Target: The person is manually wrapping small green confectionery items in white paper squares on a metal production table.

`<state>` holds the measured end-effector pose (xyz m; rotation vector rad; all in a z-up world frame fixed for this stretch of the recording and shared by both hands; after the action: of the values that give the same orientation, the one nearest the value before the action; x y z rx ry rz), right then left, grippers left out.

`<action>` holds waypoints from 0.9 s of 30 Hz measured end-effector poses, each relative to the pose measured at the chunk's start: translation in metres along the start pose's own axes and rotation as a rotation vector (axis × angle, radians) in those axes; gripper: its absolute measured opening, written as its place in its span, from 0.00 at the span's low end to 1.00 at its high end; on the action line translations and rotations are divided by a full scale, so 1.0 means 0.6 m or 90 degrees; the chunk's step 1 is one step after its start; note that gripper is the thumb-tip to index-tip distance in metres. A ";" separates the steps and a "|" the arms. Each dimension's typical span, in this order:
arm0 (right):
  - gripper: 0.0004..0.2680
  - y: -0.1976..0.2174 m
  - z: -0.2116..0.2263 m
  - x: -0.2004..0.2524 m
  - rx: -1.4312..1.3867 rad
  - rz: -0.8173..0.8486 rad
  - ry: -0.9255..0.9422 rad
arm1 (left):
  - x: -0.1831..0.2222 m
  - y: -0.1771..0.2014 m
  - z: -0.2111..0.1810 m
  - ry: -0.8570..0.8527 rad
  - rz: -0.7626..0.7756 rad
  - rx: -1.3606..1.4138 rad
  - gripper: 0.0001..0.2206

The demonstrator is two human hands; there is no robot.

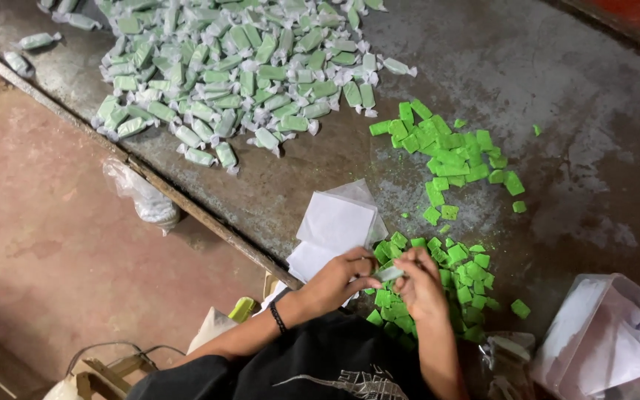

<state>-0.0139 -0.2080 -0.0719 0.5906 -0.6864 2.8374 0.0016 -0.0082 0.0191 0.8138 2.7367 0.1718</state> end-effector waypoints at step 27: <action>0.06 0.048 0.076 -0.142 0.757 -0.273 0.567 | 0.020 0.145 0.141 0.233 -0.346 -0.446 0.19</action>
<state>0.0720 -0.2601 -0.0816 -0.4192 1.1475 2.3858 0.0626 0.0740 -0.0475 -0.1671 2.7678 1.1603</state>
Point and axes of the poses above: each hand's wrist, its own x-axis away from the middle knuckle, its own y-axis out of the back of the hand, z = x × y, the point moved 2 cm from there along -x, towards the middle knuckle, and after that the axes turned 3 degrees about x, right-handed, at the moved point
